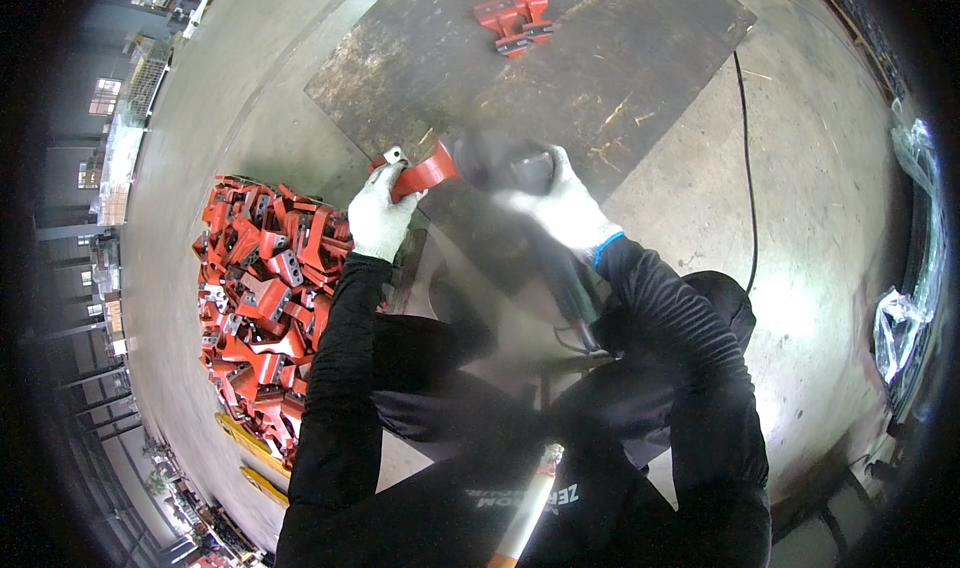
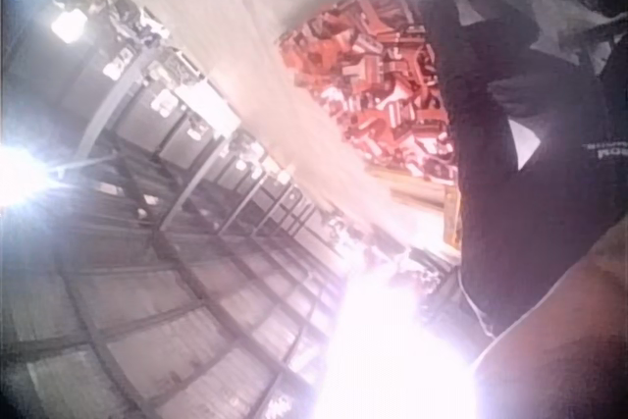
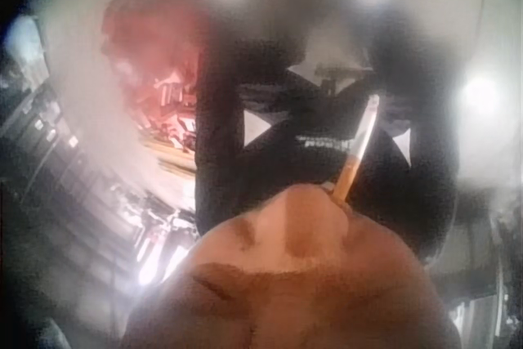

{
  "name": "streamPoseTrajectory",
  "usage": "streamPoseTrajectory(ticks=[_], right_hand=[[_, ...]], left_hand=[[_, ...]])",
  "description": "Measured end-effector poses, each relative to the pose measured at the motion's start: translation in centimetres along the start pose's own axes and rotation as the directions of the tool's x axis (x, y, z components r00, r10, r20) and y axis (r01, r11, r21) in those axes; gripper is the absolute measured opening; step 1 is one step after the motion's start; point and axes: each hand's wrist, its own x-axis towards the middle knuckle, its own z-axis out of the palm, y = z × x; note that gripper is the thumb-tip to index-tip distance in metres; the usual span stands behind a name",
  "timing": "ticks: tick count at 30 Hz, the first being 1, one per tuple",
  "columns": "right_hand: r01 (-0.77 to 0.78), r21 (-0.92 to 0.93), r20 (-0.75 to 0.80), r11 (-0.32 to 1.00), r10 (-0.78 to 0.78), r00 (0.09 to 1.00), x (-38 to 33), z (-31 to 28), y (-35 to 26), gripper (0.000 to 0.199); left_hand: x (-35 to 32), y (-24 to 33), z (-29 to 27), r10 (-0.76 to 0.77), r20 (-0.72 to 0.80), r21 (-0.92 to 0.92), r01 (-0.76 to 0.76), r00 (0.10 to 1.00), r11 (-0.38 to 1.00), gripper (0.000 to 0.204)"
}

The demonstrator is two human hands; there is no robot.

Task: The person sits on the floor and uses an angle grinder to smooth the edges of red metal parts. They pick up each part from a large pile, grind it, and place it on a nearby metal sheet.

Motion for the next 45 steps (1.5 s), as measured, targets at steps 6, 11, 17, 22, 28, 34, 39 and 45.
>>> streamPoseTrajectory(ticks=[6,11,17,22,28,34,39,45], right_hand=[[-0.023,0.062,0.007,0.998,0.022,1.0,-0.2,0.3,-0.4,0.087],[0.005,0.09,0.02,0.996,-0.007,1.0,0.2,0.1,0.1,0.087],[-0.042,0.13,0.036,0.991,0.038,0.999,-0.2,0.2,-0.5,0.088],[-0.011,0.139,0.06,0.99,0.002,0.998,-0.3,0.1,-0.3,0.089],[-0.045,0.099,0.099,0.994,0.035,0.994,-1.1,-0.1,-0.1,0.09],[-0.071,0.137,0.098,0.988,0.058,0.994,-1.0,-0.2,-0.8,0.085],[-0.029,-0.031,0.111,0.999,0.032,0.993,-2.2,-0.4,0.0,0.086],[-0.007,0.193,-0.023,0.981,0.011,1.0,-1.2,-1.2,-1.3,0.084]], left_hand=[[0.0,-0.2,-0.3,0.078,-0.025,0.016,-0.078,0.997,0.997,0.047],[-0.3,-0.2,0.2,0.05,0.015,-0.011,-0.05,0.999,0.999,0.045],[-0.3,-0.2,0.1,0.076,0.011,0.003,-0.076,0.997,0.997,0.044],[-0.2,0.0,-0.1,0.049,0.005,-0.016,-0.049,0.999,0.999,0.045],[0.2,-0.4,0.0,0.054,0.007,0.017,-0.054,0.999,0.998,0.046],[-0.1,-0.4,0.4,0.083,-0.022,-0.005,-0.083,0.996,0.997,0.044],[0.6,0.0,-1.0,-0.161,-0.024,-0.052,0.16,0.987,0.986,0.046],[0.9,3.3,-2.1,-0.445,0.14,-0.047,0.455,0.884,0.889,0.058]])
